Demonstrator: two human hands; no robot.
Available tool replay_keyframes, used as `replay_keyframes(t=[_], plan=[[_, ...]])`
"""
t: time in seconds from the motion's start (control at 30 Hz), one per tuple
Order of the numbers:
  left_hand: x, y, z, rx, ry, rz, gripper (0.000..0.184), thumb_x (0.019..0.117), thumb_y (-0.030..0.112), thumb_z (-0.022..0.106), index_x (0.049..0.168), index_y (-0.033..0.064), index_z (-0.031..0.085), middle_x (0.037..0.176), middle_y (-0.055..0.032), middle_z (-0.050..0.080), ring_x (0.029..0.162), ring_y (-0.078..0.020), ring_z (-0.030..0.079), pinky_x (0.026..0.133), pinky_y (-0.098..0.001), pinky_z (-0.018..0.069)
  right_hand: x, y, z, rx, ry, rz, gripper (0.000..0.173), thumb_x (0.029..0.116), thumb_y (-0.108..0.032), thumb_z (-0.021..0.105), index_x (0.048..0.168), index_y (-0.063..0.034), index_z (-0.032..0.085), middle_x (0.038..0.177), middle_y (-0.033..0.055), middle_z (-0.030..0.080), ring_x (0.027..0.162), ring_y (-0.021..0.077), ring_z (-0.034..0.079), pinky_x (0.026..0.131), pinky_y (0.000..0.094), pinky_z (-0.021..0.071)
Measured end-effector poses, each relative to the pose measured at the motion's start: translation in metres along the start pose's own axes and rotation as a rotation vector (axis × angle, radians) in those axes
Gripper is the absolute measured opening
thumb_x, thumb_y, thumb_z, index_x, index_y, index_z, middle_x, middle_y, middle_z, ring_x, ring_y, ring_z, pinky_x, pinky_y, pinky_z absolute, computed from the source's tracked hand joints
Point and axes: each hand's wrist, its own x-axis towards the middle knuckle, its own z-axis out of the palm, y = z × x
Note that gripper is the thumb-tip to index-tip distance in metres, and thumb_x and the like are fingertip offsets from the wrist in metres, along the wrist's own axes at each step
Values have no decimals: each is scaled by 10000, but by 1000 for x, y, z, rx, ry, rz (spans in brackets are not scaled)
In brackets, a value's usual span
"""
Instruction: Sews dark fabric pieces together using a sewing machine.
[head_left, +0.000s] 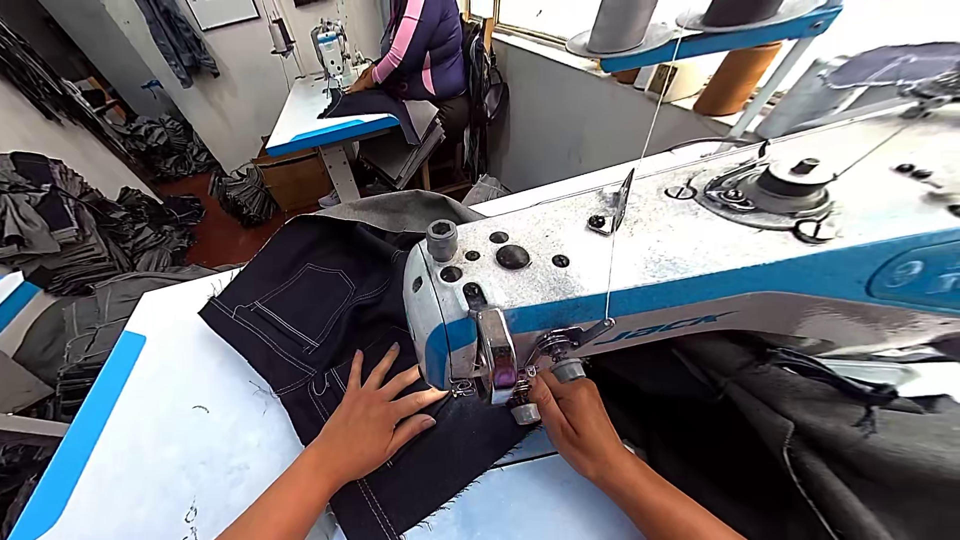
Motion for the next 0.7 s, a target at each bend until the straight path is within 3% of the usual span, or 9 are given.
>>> replay_keyframes(t=[0.13,0.23,0.33,0.37,0.4,0.43,0.5,0.6,0.7], plan=[[0,-1,0,6,4,8,441,1070,516,356,1385,394,639,1467,19,600,1490,-383,375,1089,-812,204,5,2,2,-152,-6,-58,495,1079,-321,355,710,-72,572,583,-6,479,534,38,488,533,168,407],[0,0,0,12,0,8,443,1069,521,352,1391,403,633,1472,19,597,1492,-385,370,1088,-815,201,6,2,-4,-128,-54,-102,460,1083,-284,356,760,-74,608,619,-10,514,565,29,502,561,152,422],[2,0,-2,5,-16,-10,448,1068,524,354,1391,394,636,1479,14,590,1493,-389,367,1096,-812,186,6,-4,-22,-183,-68,-209,416,1060,-260,430,789,-66,678,677,18,609,603,70,587,555,194,480],[2,0,-2,3,-22,-17,447,1069,519,357,1386,384,641,1483,11,586,1495,-390,362,1101,-809,177,2,-7,-34,-235,-73,-247,392,1059,-268,458,842,-74,721,784,34,699,721,94,675,637,220,546],[1,0,-3,1,-33,-25,447,1072,516,354,1385,379,643,1490,12,579,1502,-387,347,1112,-804,162,-6,-11,-48,-291,-78,-265,367,1069,-281,479,887,-84,730,938,53,755,913,126,728,782,259,589],[0,0,-3,1,-42,-29,448,1073,514,351,1385,377,642,1494,12,574,1507,-384,339,1119,-802,153,-16,-15,-64,-345,-71,-257,337,1066,-280,502,918,-80,730,1079,91,754,1089,187,710,922,328,580],[1,0,-3,7,-37,-22,450,1075,513,342,1386,381,640,1497,13,572,1507,-383,340,1120,-801,156,-39,-21,-98,-486,-55,-171,270,1030,-260,561,1001,-58,737,1283,227,667,1310,385,573,1093,531,454],[2,-1,1,31,11,-4,454,1073,525,326,1377,400,639,1473,20,593,1490,-384,372,1097,-802,205,-76,-29,-138,-656,-149,34,387,984,-305,647,1282,-59,663,1455,431,425,1405,642,321,1134,751,210],[1,-2,3,35,27,-2,467,1071,545,312,1385,410,630,1468,27,599,1483,-381,387,1098,-799,216,-96,-25,-136,-591,-260,135,538,960,-303,678,1424,-48,585,1505,491,297,1382,708,284,1134,747,262]])
